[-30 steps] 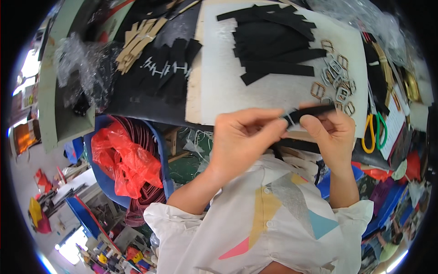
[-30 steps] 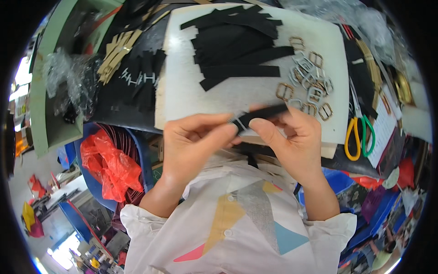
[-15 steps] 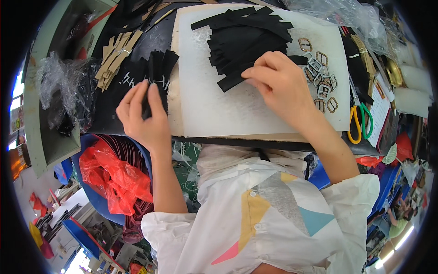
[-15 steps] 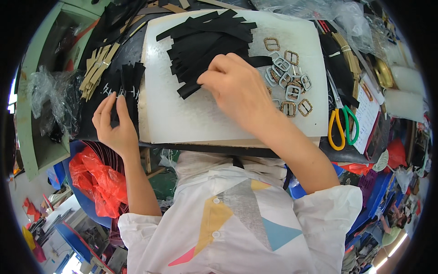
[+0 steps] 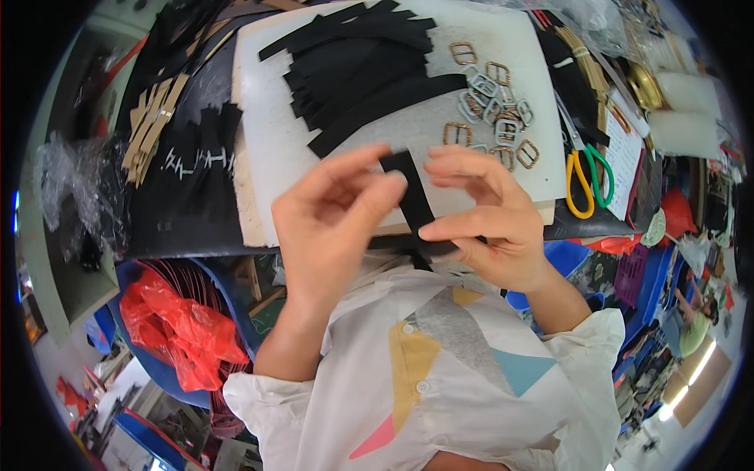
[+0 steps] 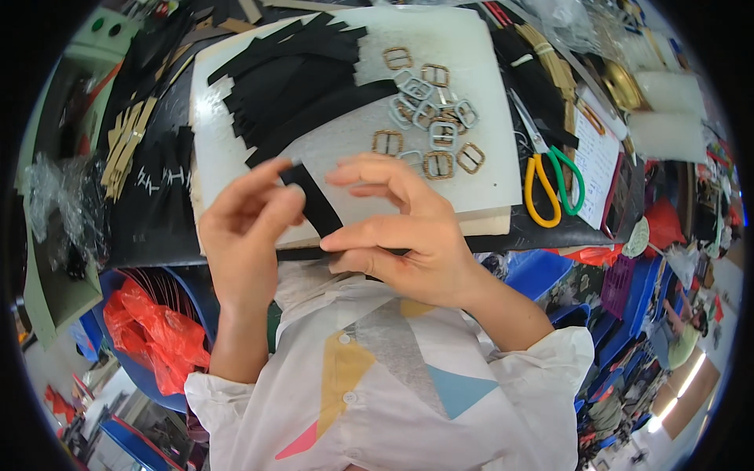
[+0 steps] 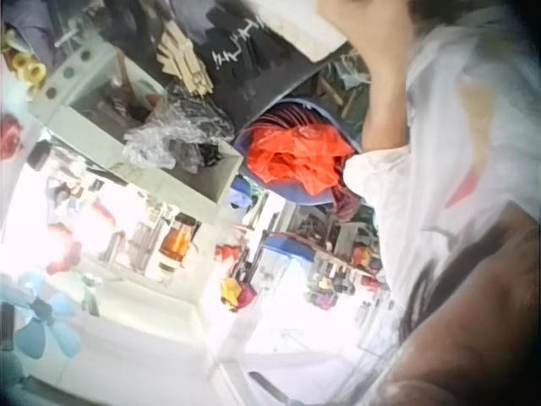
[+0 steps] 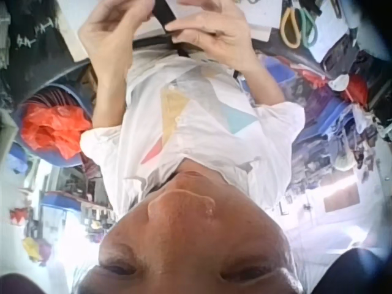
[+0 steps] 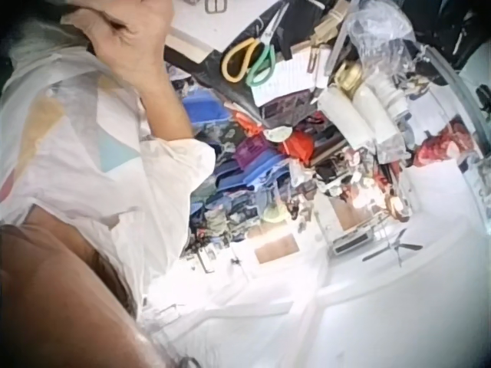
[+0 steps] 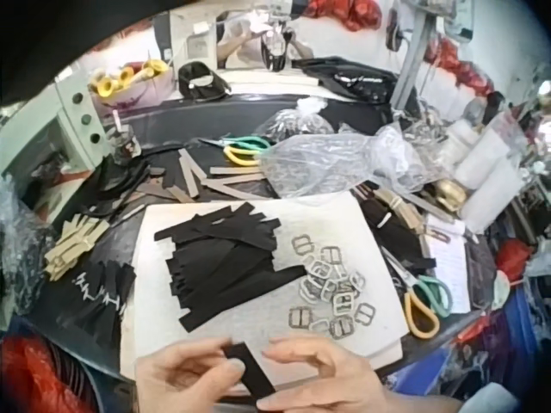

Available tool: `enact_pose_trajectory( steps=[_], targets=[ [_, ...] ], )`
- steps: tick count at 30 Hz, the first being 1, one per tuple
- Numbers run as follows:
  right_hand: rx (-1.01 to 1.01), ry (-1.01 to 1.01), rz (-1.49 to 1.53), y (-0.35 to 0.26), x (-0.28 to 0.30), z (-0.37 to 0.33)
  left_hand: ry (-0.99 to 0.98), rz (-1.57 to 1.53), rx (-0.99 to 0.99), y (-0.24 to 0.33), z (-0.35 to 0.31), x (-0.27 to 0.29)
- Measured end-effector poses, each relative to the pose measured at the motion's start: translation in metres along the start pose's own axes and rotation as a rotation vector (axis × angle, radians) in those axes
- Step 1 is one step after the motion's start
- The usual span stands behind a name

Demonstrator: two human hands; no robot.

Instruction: Manually attaching metal buckles to black synthetic shoe straps.

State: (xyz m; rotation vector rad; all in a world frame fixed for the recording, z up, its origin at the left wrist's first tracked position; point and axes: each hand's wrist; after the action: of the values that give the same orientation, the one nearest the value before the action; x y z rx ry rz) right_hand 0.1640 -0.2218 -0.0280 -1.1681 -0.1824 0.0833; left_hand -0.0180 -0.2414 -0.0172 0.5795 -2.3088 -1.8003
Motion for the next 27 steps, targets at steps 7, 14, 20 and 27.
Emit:
enact_pose_trajectory(
  steps=[7,14,20,27],
  targets=[
    [-0.508,0.3,0.044,-0.009,0.028,-0.035,-0.165,0.336,-0.513,-0.028,0.01,-0.028],
    [-0.439,0.488,-0.054,-0.001,0.038,-0.037,-0.108,0.825,-1.041,-0.033,0.039,-0.066],
    [0.045,0.352,-0.432,0.002,0.04,-0.021,-0.1,0.534,-0.684,-0.035,0.031,-0.057],
    [0.209,0.366,-0.494,0.004,0.027,-0.014,-0.039,0.103,-0.157,-0.016,-0.001,-0.047]
  ],
)
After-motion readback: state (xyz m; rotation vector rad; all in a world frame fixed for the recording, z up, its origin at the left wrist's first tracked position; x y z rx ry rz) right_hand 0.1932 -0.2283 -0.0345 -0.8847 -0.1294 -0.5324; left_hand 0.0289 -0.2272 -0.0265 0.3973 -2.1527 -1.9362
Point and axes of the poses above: each hand's wrist, its own z-axis towards the middle knuckle, its own x-axis out of the back of the hand, y = z × x, and after that the axes turned 15 degrees about y, right-handed
